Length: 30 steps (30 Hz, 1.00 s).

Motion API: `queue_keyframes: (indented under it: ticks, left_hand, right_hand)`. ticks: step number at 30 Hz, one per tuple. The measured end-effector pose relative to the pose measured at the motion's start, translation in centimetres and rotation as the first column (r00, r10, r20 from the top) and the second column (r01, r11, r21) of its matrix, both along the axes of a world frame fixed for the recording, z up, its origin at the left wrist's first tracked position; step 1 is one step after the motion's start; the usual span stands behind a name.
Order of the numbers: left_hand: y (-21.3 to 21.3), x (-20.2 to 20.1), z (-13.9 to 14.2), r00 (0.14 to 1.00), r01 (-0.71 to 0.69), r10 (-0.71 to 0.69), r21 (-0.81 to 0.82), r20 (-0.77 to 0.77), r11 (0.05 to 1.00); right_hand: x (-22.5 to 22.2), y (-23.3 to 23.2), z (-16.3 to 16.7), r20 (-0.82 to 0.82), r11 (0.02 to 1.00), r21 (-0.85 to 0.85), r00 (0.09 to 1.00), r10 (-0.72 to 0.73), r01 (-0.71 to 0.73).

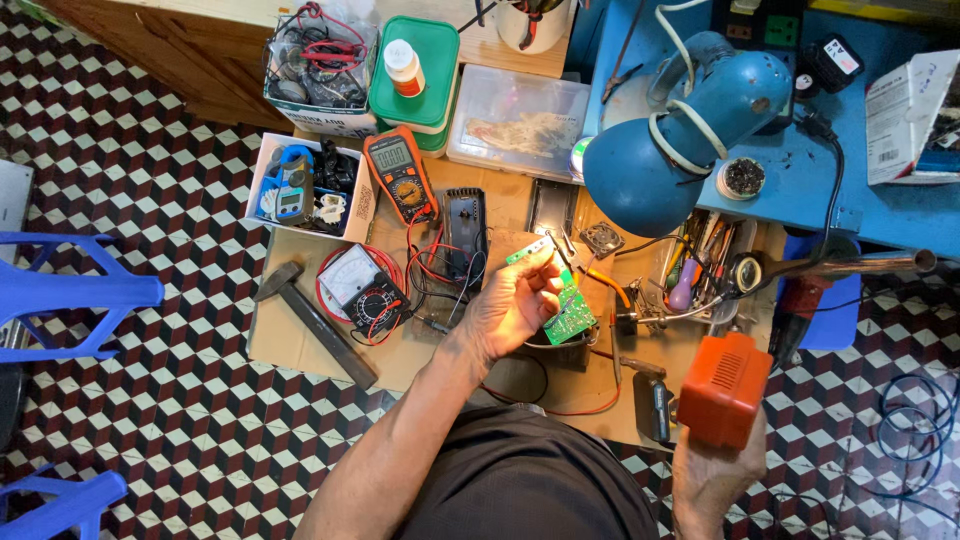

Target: The person works on a green circuit board at a cluttered workbench, holding and turning it under a desk lamp, then uses a hot air gun on its components. They attach multimeter test leads, adjust an analog meter, and probe the board and wiring to test it.

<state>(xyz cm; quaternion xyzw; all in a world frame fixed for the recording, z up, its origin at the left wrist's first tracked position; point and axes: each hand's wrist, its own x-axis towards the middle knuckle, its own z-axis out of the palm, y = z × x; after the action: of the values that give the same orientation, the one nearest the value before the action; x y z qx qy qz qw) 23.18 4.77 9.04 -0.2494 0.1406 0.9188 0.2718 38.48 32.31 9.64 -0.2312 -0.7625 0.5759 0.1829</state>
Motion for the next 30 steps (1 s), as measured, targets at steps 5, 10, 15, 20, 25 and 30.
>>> queue_keyframes:
  ticks: [5, 10, 15, 20, 25, 30]
  left_hand:
    - [0.1, 0.2, 1.0, 0.994, 0.014, -0.017, -0.029, -0.111, 0.999]
    - [4.9, 1.3, 2.4, 0.974, 0.033, -0.135, -0.475, -0.182, 0.879]
    - [6.9, 3.8, 6.7, 0.559, -0.707, -0.577, -0.706, -0.596, 0.045]
    - [4.9, 2.9, 10.4, 0.18, -0.918, -0.815, -0.392, -0.55, 0.063]
    - [3.4, 2.1, 10.8, 0.136, -0.93, -0.846, -0.36, -0.516, 0.07]
    - [3.6, 0.3, 7.0, 0.782, -0.315, -0.428, -0.879, -0.454, 0.358]
  right_hand:
    - [2.7, 3.2, -2.1, 0.337, 0.697, 0.716, 0.891, -0.305, -0.032]
    - [4.8, 9.5, -5.4, 0.492, 0.683, 0.73, 0.711, -0.502, -0.022]
    - [5.8, 11.5, -7.5, 0.506, 0.726, 0.683, 0.766, -0.398, -0.074]
    - [5.2, 10.3, -8.0, 0.599, 0.771, 0.621, 0.72, -0.351, -0.142]
    - [4.3, 8.8, -7.0, 0.557, 0.86, 0.49, 0.81, -0.184, -0.142]
    - [0.2, 5.4, -3.0, 0.149, 0.349, -0.906, 0.951, -0.269, 0.241]
